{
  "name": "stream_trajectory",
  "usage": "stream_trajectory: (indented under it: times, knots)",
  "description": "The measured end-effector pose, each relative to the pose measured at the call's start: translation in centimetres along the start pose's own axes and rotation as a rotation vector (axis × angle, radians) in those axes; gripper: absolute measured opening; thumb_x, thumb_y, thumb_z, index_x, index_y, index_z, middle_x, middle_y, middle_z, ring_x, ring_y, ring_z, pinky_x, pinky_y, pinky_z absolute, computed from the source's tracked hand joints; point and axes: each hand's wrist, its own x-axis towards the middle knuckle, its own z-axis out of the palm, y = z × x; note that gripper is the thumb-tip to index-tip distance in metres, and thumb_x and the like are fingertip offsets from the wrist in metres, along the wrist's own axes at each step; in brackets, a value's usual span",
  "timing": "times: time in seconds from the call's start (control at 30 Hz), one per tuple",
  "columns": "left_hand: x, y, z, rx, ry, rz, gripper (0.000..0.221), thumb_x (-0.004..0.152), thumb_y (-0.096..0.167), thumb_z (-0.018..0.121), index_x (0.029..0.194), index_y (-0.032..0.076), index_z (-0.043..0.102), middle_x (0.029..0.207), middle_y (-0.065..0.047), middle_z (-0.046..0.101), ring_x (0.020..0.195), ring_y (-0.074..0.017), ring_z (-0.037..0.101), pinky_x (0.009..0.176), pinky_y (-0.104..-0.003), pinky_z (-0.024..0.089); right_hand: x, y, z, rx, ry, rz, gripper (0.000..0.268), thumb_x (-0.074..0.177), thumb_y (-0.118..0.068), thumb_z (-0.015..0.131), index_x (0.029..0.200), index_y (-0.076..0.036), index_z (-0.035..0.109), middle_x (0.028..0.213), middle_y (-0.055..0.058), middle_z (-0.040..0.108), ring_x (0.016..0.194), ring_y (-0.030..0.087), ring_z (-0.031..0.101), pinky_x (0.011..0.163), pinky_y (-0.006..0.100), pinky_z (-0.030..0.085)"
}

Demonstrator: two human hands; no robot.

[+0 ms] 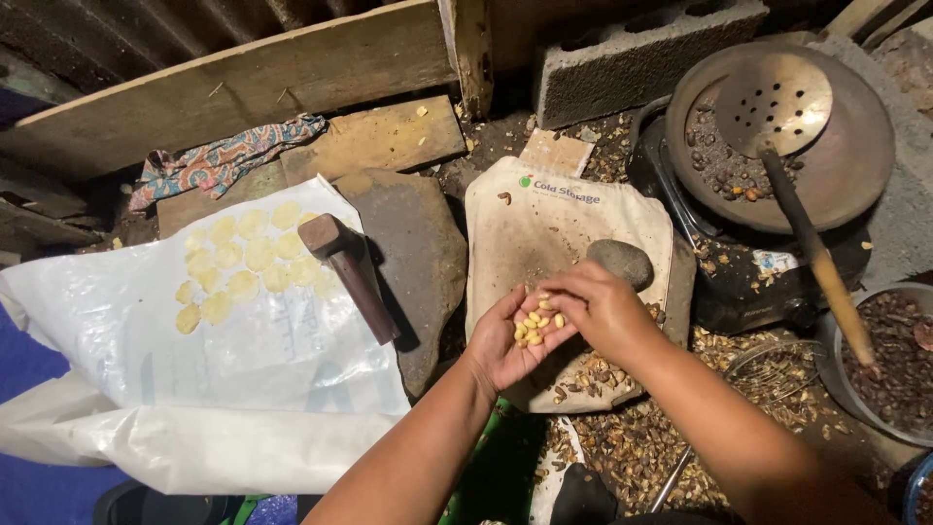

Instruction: Flattening small dough circles using a wooden mallet and cracking nuts using a handheld stone on a stone slab.

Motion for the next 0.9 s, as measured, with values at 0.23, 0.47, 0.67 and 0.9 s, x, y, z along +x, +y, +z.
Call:
stream_trajectory:
  times: [0.23,0.47,0.67,0.9]
  knots:
    - [-1.7,-0.4,2.1,0.145,-0.002,0.046,0.037,0.103,0.01,0.051,0.136,0.0,0.064,0.113,-0.019,0.075,0.108,-0.0372,0.072,0.103,-0.052,0.056,-0.2,-1.3,-0.2,-0.025,-0.045,-0.045,0.012,0.087,-0.008,0.073,0.097,-0.014,0.079,0.094,0.01,0.074,0.094,0.034,0.074,0.082,0.041,0.06]
    - [-1.0,-0.4,0.5,0.141,0.088,0.002,0.036,0.101,0.007,0.057,0.136,-0.002,0.063,0.105,-0.021,0.075,0.103,-0.0386,0.074,0.101,-0.054,0.057,-1.1,-1.5,0.5,-0.077,-0.078,-0.061,0.006,0.081,-0.012,0.078,0.082,-0.015,0.072,0.084,0.005,0.072,0.08,0.03,0.073,0.072,0.038,0.059]
    - [-0.9,-0.3,-0.9,0.03,0.094,-0.065,0.04,0.103,0.024,0.057,0.13,-0.003,0.068,0.109,-0.025,0.075,0.106,-0.0408,0.073,0.101,-0.054,0.057,-1.4,-1.2,0.9,0.097,0.006,0.033,0.005,0.08,-0.01,0.079,0.08,-0.013,0.075,0.078,0.007,0.073,0.075,0.027,0.071,0.069,0.036,0.055]
    - [-2.3,3.4,-3.2,0.055,0.116,0.008,0.024,0.104,0.019,0.054,0.112,-0.001,0.065,0.113,-0.03,0.072,0.082,-0.0381,0.077,0.061,-0.037,0.069,0.0,-1.9,-3.5,-0.39,-0.103,0.151,0.023,0.096,-0.008,0.063,0.114,-0.009,0.078,0.101,0.013,0.074,0.095,0.031,0.075,0.083,0.039,0.06]
